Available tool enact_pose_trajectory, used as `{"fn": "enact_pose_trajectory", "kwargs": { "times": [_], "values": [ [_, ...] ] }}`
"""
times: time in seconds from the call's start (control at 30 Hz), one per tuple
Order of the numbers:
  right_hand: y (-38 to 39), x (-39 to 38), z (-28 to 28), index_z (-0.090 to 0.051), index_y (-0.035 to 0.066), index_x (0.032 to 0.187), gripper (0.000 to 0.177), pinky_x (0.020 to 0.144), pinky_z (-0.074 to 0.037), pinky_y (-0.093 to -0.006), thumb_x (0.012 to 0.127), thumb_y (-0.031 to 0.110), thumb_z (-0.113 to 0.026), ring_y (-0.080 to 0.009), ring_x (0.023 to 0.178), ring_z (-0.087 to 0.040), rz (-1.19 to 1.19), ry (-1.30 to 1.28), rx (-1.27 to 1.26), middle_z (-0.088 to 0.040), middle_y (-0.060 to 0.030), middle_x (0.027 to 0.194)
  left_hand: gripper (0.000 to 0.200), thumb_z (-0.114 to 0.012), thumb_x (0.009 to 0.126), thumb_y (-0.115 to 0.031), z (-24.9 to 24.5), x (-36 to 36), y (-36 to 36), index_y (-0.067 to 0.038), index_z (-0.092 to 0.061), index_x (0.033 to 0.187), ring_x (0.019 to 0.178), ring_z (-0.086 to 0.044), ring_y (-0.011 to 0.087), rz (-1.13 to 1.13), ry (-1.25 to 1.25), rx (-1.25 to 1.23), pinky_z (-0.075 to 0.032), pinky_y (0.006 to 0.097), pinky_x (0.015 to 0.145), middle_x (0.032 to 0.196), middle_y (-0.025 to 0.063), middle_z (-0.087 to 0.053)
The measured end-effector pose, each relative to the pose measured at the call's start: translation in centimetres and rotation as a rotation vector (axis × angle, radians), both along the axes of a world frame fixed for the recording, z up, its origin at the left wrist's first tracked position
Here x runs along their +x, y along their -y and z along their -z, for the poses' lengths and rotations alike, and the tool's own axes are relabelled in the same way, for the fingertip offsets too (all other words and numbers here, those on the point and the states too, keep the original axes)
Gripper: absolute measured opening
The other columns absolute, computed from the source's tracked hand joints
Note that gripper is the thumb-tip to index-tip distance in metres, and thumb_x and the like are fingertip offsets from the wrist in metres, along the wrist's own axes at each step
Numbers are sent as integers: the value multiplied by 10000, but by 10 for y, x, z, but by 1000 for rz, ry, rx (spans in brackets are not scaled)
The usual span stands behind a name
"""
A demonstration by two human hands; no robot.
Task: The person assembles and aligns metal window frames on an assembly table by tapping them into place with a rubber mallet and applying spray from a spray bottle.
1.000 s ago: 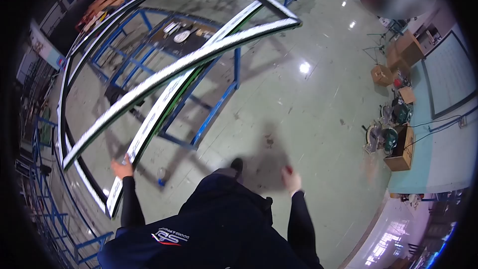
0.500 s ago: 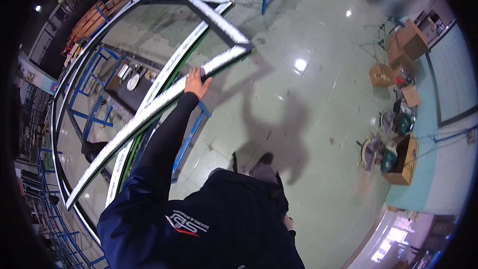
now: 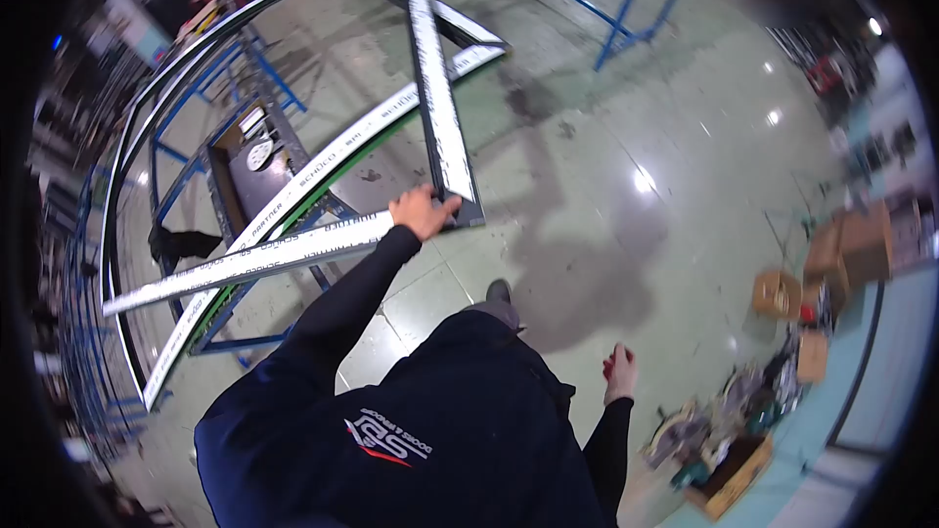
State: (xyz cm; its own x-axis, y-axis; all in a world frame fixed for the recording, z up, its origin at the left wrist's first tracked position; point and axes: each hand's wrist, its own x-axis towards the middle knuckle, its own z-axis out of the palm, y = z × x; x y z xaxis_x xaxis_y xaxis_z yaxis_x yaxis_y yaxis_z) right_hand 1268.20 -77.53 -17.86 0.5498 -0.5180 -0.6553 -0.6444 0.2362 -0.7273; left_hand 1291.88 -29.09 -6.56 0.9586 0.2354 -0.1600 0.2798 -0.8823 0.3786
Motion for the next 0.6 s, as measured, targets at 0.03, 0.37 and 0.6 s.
{"fn": "enact_pose_trajectory", "kwargs": {
  "times": [0.03, 0.37, 0.6],
  "values": [
    [11, 18, 14, -555, 137, 1116, 297, 499, -446, -276, 954, 366, -653, -131, 648, -610, 3, -11, 31, -583, -6, 791, 669, -657, 794, -697, 5, 3, -6, -109, -719, 1108, 1107, -652, 332, 9, -9, -46, -390, 503, 996, 1101, 143, -728],
    [124, 158, 182, -560, 58, 1075, 318, 706, -483, -498, 930, 330, -639, -341, 844, -617, -1205, -316, -326, -637, -119, 942, 709, -735, 695, -702, 7, 10, -5, -151, -730, 1140, 1361, -444, 419, -122, -65, -18, -322, 552, 1117, 1282, 183, -640],
    [124, 474, 121, -570, 143, 955, 223, 487, -436, -405, 932, 350, -649, -247, 590, -583, -942, -273, 74, -573, -37, 707, 1400, -828, 497, -775, -8, -7, 63, -161, -205, 1590, 1478, -72, 560, -972, 4, 90, -133, 655, 1180, 1594, 354, -119]
  ]
}}
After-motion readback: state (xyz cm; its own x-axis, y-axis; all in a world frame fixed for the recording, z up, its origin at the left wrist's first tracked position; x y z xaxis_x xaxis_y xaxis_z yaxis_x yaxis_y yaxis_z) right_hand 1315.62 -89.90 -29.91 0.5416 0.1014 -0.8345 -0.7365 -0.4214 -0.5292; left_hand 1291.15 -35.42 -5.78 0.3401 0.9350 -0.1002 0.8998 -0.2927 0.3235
